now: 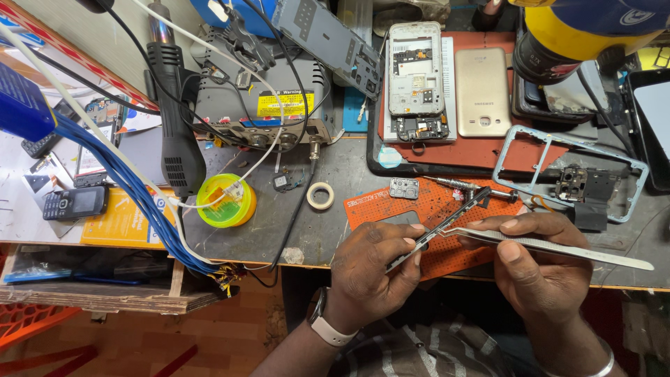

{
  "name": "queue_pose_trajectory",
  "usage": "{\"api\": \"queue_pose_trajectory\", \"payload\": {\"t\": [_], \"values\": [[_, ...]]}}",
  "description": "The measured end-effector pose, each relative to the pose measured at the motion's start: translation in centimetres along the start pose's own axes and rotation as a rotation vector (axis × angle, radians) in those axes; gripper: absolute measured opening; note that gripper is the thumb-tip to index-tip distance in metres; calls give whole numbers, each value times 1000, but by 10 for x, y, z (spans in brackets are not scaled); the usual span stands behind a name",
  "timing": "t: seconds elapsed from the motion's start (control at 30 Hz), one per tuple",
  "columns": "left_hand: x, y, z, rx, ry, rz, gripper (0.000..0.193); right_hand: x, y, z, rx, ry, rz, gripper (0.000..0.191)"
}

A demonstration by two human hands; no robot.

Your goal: The person pries along the edge of a smartphone with a metal pry tool, working the screen away from the phone frame. They reposition the phone and continue prying around its edges, then set the phone down and handle a small ring-shaped item before resuming prying on the device.

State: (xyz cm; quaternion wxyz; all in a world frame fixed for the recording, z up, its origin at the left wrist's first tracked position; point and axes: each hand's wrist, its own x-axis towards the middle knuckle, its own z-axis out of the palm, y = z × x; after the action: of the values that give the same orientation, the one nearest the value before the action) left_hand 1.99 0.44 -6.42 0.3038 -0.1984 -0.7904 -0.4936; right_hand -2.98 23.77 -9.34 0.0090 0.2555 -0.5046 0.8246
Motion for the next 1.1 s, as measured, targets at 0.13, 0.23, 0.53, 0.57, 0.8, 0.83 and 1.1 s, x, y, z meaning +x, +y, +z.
{"api": "queue_pose_trajectory", "payload": {"t": [0.13, 0.23, 0.53, 0.57, 0.8, 0.83, 1.1], "values": [[0, 1, 0, -4, 1, -2, 24, 0, 0, 0, 8, -1, -2, 14], [0, 1, 0, -6, 0, -3, 24, 0, 1, 0, -3, 1, -6, 14], [0, 1, -1, 3, -4, 5, 25, 0, 0, 1, -24, 2, 0, 14], [0, 1, -1, 4, -4, 7, 25, 0, 0, 1, -27, 1, -1, 14], [1, 1, -1, 2, -3, 6, 25, 0, 0, 1, -30, 3, -9, 13], [1, 1, -1, 2, -4, 5, 25, 0, 0, 1, -30, 9, -9, 13], [1, 0, 0, -1, -2, 5, 24, 0, 0, 1, -32, 15, -11, 13]]}}
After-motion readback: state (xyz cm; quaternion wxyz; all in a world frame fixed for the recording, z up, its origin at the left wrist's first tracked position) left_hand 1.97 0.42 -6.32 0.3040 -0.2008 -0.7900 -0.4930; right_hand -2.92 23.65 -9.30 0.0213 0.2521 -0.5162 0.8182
